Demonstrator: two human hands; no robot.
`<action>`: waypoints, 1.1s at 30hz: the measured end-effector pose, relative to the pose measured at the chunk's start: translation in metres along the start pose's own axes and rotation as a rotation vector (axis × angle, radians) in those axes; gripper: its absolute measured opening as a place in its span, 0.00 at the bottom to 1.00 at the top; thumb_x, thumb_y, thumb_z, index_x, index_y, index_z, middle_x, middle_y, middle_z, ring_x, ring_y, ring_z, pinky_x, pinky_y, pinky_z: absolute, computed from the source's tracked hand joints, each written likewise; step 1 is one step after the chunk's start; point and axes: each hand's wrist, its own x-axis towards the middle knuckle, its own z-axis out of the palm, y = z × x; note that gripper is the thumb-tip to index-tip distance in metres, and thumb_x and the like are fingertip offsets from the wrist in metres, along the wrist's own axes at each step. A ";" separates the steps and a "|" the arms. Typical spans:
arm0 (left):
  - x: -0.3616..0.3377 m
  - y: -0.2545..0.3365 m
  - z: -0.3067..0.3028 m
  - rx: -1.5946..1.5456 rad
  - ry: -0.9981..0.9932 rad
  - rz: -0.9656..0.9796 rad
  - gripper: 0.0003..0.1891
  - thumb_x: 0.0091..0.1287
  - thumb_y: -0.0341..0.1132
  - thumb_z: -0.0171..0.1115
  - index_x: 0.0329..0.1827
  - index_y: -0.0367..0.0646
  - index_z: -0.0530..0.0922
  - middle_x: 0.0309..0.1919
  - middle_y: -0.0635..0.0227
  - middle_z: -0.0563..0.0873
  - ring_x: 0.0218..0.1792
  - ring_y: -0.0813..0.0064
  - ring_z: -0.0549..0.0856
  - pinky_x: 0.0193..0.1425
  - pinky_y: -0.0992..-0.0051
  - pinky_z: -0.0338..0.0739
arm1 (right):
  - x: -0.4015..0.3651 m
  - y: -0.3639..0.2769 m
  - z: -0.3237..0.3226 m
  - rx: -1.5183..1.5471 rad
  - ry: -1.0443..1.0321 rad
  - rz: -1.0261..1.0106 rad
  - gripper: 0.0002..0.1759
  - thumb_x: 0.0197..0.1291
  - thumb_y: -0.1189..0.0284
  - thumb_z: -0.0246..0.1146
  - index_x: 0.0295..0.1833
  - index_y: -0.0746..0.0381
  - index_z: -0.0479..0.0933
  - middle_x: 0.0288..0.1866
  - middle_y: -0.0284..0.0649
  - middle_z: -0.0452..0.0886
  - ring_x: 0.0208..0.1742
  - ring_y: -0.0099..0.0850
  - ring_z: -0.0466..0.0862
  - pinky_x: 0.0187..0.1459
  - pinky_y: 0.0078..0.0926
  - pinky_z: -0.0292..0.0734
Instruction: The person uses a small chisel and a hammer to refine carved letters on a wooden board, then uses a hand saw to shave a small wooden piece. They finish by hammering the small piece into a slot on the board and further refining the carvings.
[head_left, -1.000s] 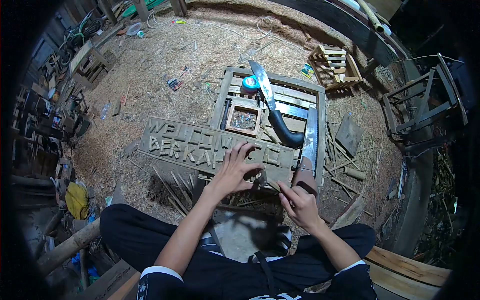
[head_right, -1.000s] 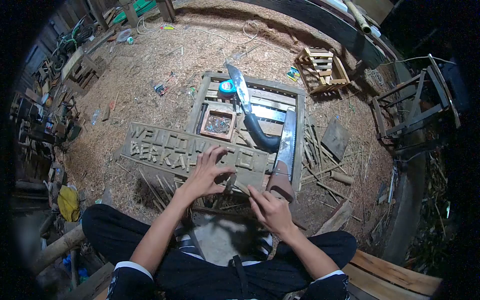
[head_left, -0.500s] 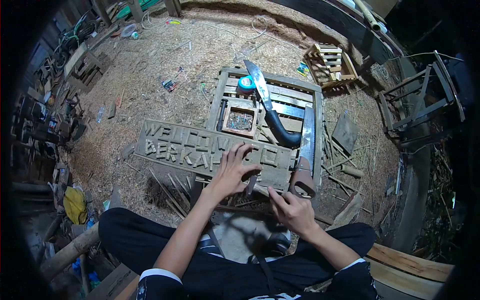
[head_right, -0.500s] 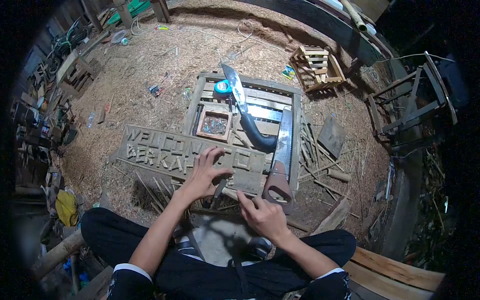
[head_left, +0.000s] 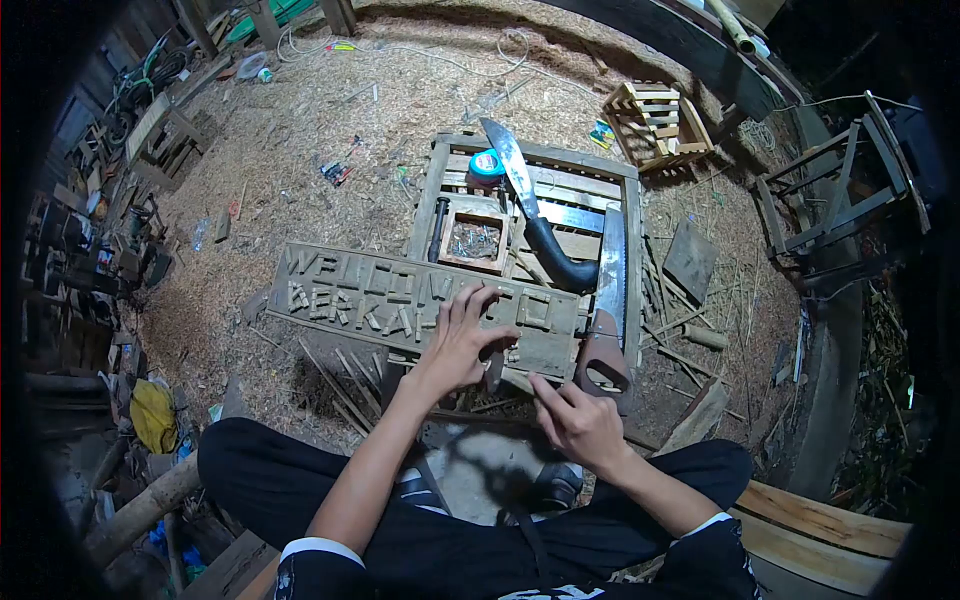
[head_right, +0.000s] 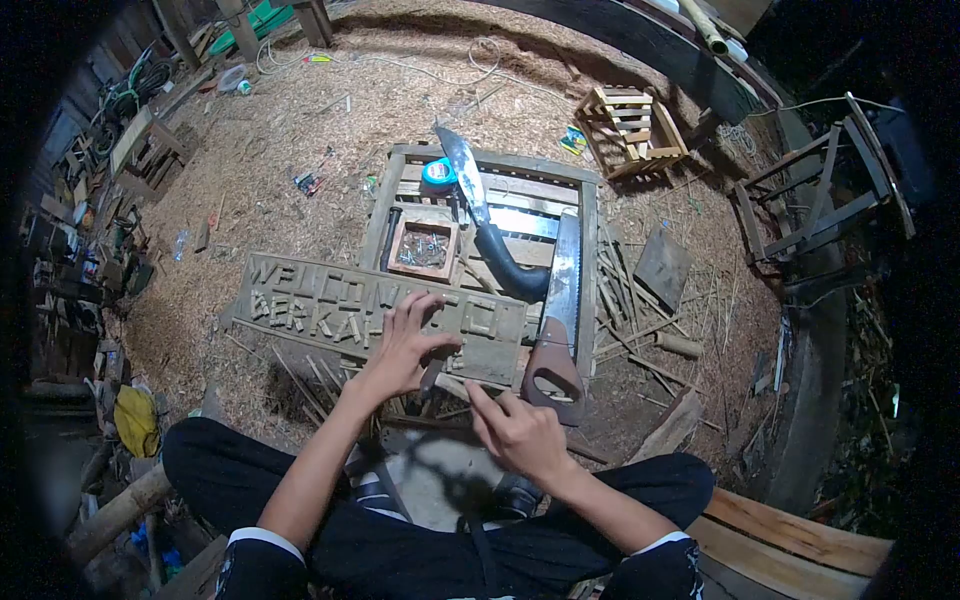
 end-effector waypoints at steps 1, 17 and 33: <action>-0.001 0.001 0.001 0.029 0.005 0.014 0.29 0.48 0.44 0.84 0.58 0.63 0.89 0.78 0.58 0.66 0.83 0.47 0.59 0.81 0.47 0.58 | 0.000 0.001 -0.001 0.001 -0.003 0.005 0.26 0.70 0.65 0.70 0.72 0.51 0.82 0.30 0.40 0.81 0.25 0.40 0.86 0.26 0.40 0.82; 0.001 0.002 0.003 -0.027 0.017 0.014 0.33 0.44 0.52 0.88 0.56 0.60 0.89 0.77 0.57 0.67 0.83 0.47 0.59 0.80 0.45 0.57 | 0.003 0.015 0.004 0.062 -0.015 0.108 0.22 0.72 0.69 0.67 0.70 0.55 0.83 0.29 0.41 0.79 0.23 0.42 0.82 0.26 0.41 0.77; -0.002 0.002 0.002 -0.058 -0.006 -0.018 0.30 0.46 0.43 0.85 0.57 0.61 0.88 0.78 0.57 0.66 0.83 0.46 0.59 0.81 0.45 0.56 | 0.006 0.009 -0.007 0.256 0.109 0.093 0.20 0.73 0.73 0.65 0.68 0.61 0.84 0.28 0.43 0.79 0.24 0.39 0.79 0.28 0.40 0.74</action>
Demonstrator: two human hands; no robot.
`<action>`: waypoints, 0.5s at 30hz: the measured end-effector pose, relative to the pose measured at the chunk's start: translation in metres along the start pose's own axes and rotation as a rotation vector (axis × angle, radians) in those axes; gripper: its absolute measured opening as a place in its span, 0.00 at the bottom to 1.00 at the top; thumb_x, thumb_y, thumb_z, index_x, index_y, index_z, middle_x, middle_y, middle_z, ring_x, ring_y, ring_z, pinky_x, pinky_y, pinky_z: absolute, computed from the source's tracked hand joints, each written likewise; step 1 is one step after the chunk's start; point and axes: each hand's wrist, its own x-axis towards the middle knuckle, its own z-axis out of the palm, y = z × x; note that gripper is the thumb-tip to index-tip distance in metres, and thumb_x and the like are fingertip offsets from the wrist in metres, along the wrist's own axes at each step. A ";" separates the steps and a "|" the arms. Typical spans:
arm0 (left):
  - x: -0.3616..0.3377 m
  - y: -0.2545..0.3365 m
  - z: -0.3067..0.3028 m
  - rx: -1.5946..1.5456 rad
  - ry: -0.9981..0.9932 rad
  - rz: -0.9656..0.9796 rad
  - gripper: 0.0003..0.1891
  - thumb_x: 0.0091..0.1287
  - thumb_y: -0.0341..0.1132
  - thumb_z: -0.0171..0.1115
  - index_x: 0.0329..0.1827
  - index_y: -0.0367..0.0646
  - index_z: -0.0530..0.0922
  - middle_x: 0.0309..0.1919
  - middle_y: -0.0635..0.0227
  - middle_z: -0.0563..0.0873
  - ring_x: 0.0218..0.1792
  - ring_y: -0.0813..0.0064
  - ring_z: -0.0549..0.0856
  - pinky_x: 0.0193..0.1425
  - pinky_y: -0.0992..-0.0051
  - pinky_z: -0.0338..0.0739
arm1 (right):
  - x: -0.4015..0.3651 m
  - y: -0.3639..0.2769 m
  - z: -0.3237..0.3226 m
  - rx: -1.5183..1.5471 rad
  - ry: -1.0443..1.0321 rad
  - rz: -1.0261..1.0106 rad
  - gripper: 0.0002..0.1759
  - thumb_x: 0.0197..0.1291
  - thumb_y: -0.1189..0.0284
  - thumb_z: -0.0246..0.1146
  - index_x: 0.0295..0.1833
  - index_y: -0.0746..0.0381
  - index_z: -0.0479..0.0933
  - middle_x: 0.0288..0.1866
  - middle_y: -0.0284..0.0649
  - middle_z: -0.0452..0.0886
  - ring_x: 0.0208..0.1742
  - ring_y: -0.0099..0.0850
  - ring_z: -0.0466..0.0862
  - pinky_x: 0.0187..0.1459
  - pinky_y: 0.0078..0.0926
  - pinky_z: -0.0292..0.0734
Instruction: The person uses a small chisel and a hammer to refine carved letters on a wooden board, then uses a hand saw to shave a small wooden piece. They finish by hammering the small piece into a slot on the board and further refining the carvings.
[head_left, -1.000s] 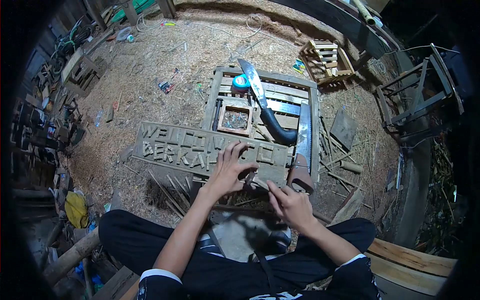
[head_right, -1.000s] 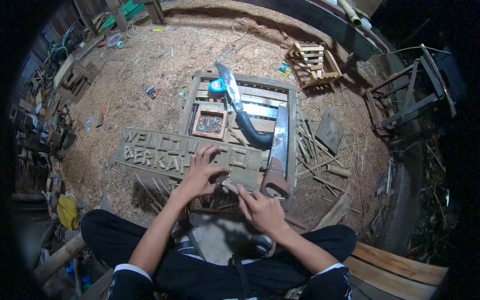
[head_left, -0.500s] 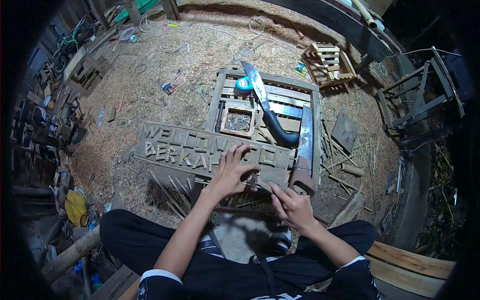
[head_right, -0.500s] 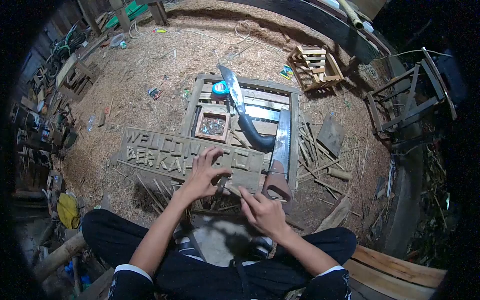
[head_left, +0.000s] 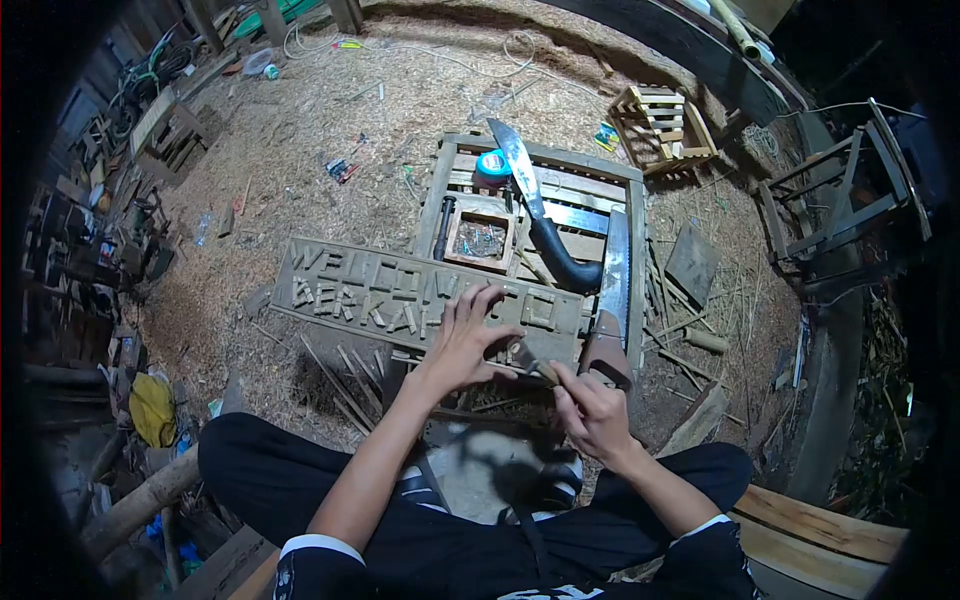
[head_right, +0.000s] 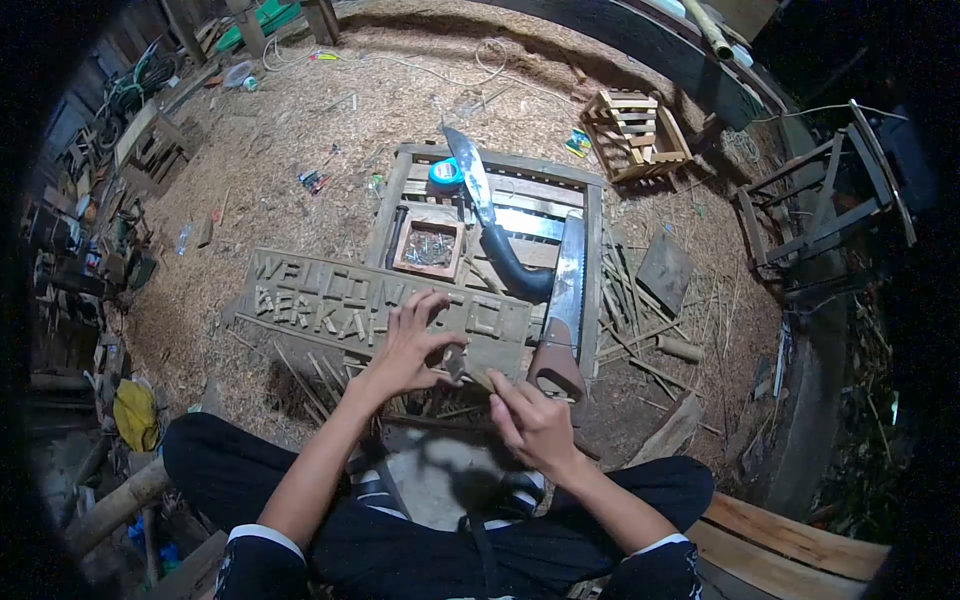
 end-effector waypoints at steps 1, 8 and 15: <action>0.000 0.000 0.000 -0.009 0.001 -0.001 0.31 0.46 0.43 0.85 0.57 0.60 0.88 0.78 0.57 0.66 0.83 0.46 0.58 0.81 0.45 0.56 | 0.000 0.001 -0.002 0.025 0.002 0.044 0.20 0.74 0.70 0.66 0.69 0.60 0.83 0.32 0.46 0.82 0.26 0.45 0.83 0.31 0.42 0.78; 0.001 -0.002 -0.003 -0.042 -0.040 0.006 0.36 0.44 0.44 0.86 0.61 0.56 0.84 0.80 0.58 0.64 0.84 0.47 0.57 0.82 0.45 0.54 | 0.002 0.016 -0.003 0.018 -0.055 0.148 0.19 0.76 0.71 0.64 0.69 0.62 0.82 0.35 0.49 0.84 0.33 0.46 0.85 0.38 0.43 0.80; -0.004 -0.003 -0.002 -0.067 -0.024 -0.015 0.42 0.46 0.46 0.86 0.68 0.54 0.78 0.78 0.58 0.65 0.84 0.49 0.58 0.82 0.47 0.55 | 0.004 0.005 -0.004 0.008 0.010 0.070 0.20 0.76 0.70 0.64 0.70 0.59 0.82 0.35 0.48 0.85 0.33 0.46 0.87 0.36 0.45 0.82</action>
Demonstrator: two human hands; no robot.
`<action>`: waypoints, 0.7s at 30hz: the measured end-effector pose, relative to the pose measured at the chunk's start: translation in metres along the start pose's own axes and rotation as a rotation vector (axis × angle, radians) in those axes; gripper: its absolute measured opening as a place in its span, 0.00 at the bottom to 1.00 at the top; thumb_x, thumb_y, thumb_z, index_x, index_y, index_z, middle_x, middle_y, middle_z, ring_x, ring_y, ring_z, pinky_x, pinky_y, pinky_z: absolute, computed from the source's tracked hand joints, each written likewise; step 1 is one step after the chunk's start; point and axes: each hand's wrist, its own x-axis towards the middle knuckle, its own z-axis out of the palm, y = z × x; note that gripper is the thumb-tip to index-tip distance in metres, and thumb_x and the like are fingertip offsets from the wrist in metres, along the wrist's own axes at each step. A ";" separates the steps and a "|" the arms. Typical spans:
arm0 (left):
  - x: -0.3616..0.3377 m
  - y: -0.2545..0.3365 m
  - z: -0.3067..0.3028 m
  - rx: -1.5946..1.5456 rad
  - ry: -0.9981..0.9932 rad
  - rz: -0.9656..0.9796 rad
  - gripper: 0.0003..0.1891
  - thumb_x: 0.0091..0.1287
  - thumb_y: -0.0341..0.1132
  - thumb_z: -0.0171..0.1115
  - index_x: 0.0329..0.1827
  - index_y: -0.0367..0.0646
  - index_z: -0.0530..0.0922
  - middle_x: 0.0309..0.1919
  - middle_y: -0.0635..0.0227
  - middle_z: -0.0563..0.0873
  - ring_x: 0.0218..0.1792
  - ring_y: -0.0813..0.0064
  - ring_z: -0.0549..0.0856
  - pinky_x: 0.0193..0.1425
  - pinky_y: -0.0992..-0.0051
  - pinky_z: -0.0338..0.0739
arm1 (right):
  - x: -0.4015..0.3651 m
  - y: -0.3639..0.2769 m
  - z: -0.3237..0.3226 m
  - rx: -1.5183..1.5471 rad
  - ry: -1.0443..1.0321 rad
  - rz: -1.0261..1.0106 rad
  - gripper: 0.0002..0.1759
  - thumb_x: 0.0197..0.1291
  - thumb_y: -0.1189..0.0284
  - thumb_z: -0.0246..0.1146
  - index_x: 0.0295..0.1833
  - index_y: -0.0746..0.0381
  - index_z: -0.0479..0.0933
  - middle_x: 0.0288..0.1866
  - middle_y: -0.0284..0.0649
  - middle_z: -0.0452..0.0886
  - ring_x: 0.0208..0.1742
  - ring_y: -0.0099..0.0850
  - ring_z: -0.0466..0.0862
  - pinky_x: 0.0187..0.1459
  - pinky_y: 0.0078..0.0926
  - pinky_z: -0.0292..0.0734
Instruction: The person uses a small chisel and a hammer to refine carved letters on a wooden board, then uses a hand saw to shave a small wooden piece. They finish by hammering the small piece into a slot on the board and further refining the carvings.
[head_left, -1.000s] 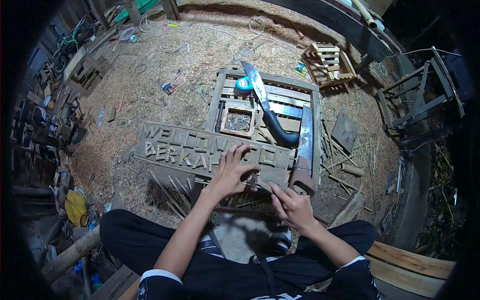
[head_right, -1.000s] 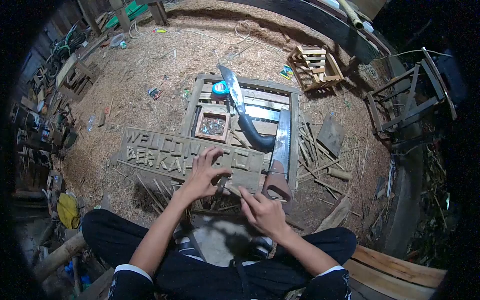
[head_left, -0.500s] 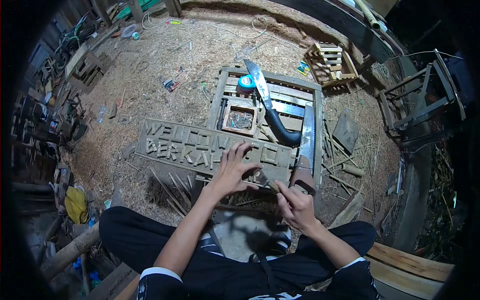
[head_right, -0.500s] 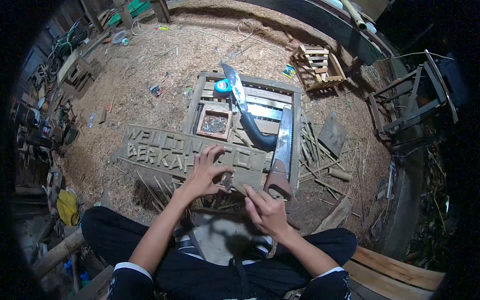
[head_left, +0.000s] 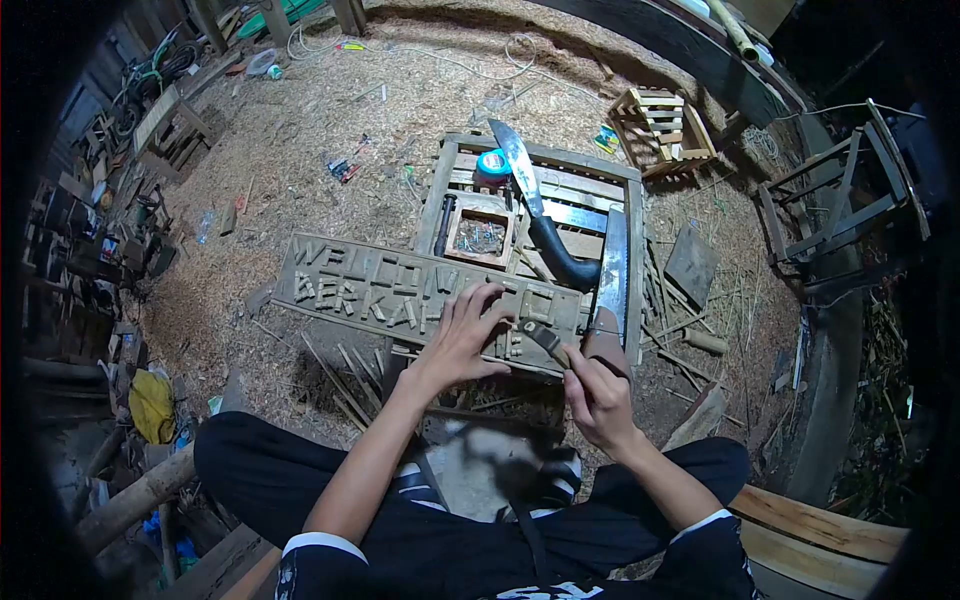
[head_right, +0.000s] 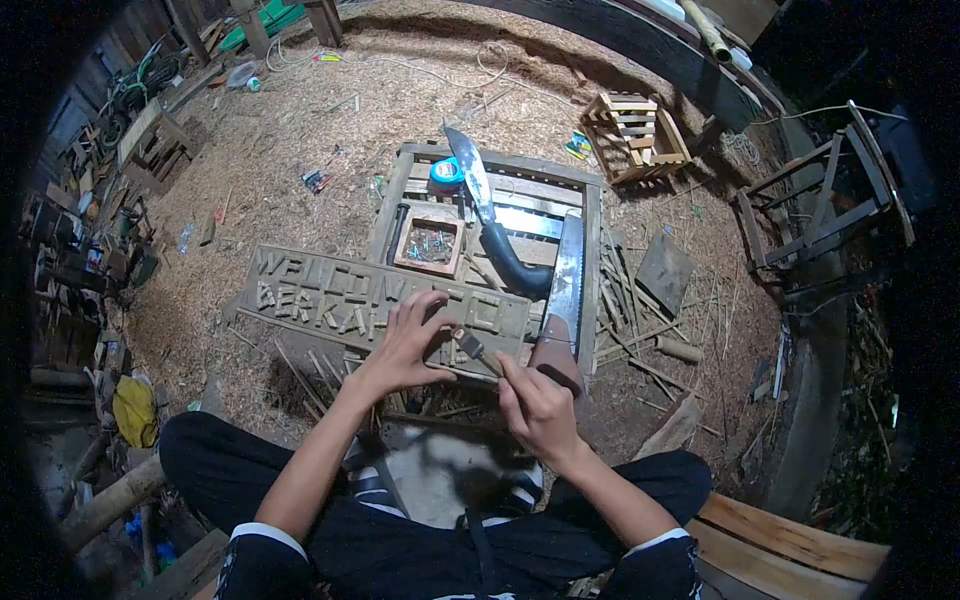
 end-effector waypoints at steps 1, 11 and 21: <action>-0.001 0.000 0.002 0.016 0.013 0.004 0.43 0.46 0.46 0.86 0.69 0.53 0.77 0.78 0.59 0.66 0.84 0.49 0.58 0.82 0.48 0.56 | -0.001 0.004 0.004 -0.094 -0.058 -0.003 0.20 0.76 0.69 0.64 0.70 0.58 0.82 0.35 0.47 0.85 0.33 0.46 0.87 0.35 0.45 0.82; 0.001 -0.001 0.000 0.053 0.016 0.017 0.46 0.47 0.48 0.86 0.71 0.49 0.73 0.76 0.57 0.67 0.81 0.49 0.62 0.80 0.50 0.58 | -0.002 -0.004 -0.001 -0.093 0.002 -0.050 0.21 0.74 0.67 0.65 0.70 0.56 0.81 0.34 0.47 0.84 0.31 0.48 0.87 0.33 0.46 0.81; 0.001 -0.004 0.003 0.061 0.057 0.042 0.45 0.49 0.48 0.84 0.72 0.51 0.73 0.76 0.57 0.68 0.81 0.49 0.63 0.80 0.51 0.59 | -0.003 0.012 0.015 -0.030 -0.017 0.001 0.23 0.76 0.66 0.64 0.73 0.57 0.80 0.37 0.51 0.86 0.36 0.50 0.89 0.39 0.44 0.84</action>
